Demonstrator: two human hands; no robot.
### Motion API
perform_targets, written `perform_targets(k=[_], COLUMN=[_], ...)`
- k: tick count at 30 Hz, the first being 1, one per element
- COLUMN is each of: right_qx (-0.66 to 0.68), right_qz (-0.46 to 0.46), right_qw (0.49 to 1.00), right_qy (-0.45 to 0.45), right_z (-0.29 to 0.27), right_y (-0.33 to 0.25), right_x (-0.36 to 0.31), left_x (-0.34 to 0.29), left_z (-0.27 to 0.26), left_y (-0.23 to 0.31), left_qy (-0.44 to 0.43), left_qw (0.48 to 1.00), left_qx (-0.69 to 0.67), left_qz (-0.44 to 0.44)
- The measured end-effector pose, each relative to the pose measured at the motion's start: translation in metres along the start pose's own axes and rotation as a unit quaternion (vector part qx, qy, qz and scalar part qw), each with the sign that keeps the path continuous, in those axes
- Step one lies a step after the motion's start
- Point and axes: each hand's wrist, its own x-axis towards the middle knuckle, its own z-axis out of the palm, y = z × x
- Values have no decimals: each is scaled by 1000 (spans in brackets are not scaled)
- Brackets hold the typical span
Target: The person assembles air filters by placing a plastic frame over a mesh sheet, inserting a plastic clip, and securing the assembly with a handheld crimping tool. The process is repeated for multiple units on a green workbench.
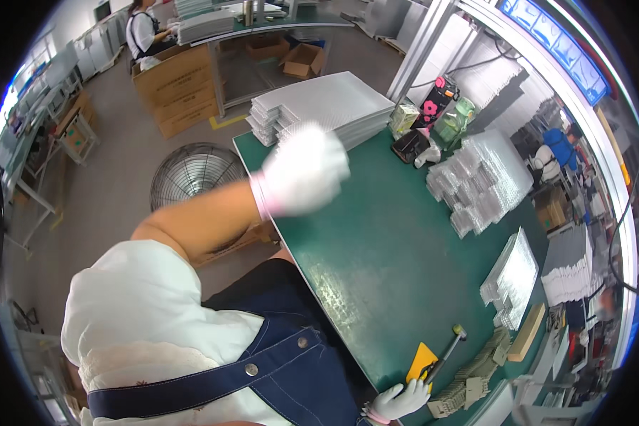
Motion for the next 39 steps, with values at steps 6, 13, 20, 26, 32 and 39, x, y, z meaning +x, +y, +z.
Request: perform_targets(k=[6,13,20,26,32,39], right_qx=[-20,-31,-30,-35,318,113], right_qz=[46,90,94,126,234,-29], right_qw=[997,992,991,991,917,926], right_qy=[-58,-79,-89,-23,52,-359], right_z=[1,4,5,-20,8,57], right_y=[-17,-16,-14,-44,-94,-82], right_x=[14,14,13,56,134,148], left_x=[-46,-18,5,0,-40,30], left_z=[23,26,-30,-48,43,73], left_y=[-252,-254,-274,-171,79,112], left_qy=[-299,-415,-279,-112,-265,-535], left_qw=[894,853,829,885,906,797], left_qx=[22,38,-176,-377,-272,-279], left_qz=[-334,-314,-451,-249,-187,-40])
